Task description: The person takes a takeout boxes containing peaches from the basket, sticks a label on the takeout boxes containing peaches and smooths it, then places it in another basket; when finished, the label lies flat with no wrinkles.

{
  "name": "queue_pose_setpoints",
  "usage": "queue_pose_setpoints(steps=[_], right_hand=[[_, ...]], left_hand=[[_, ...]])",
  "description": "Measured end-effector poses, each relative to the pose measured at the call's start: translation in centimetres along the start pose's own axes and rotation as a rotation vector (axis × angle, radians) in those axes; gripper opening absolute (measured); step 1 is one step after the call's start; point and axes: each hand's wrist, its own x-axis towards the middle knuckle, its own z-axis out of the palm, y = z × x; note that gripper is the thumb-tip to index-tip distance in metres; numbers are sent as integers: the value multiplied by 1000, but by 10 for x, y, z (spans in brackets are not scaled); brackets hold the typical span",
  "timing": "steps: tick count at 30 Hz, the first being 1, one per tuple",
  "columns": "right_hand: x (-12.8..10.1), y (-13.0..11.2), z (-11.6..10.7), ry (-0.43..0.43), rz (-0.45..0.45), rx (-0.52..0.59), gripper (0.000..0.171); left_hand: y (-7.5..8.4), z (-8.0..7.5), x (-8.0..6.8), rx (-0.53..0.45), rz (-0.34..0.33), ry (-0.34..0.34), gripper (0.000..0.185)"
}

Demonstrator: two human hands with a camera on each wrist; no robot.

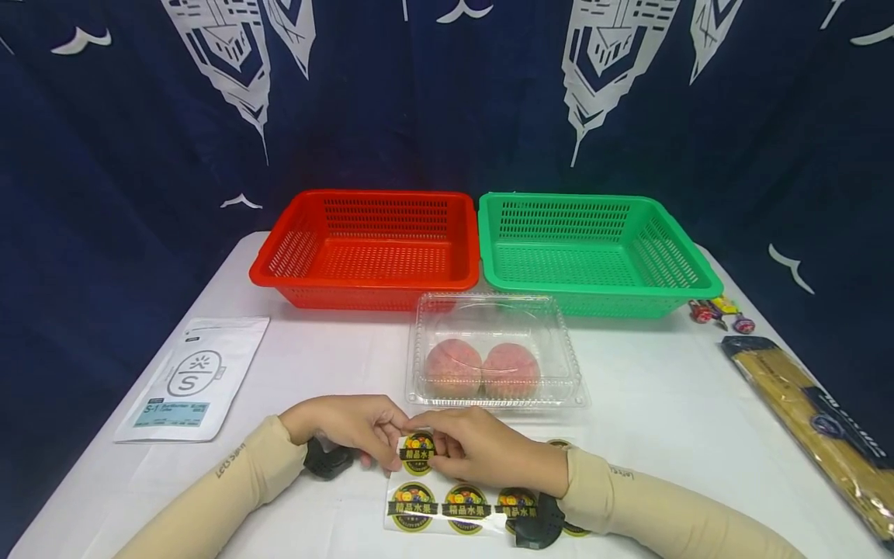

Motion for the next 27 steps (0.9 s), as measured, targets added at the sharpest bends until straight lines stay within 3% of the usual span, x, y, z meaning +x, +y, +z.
queue_pose_setpoints(steps=[3, 9, 14, 20, 27], right_hand=[[0, 1, 1, 2, 3, -14, 44], [-1, 1, 1, -3, 19, -43, 31], [-2, 1, 1, 5, -1, -73, 24], [-2, 2, 1, 23, -27, -91, 25], [-5, -2, -5, -29, 9, -13, 26]], left_hand=[[0, 1, 1, 8, -2, 3, 33], [0, 2, 3, 3, -2, 1, 10], [1, 3, 3, 1, -10, 6, 19], [1, 4, 3, -6, -20, 13, 16], [1, 4, 2, -15, -33, 19, 21]])
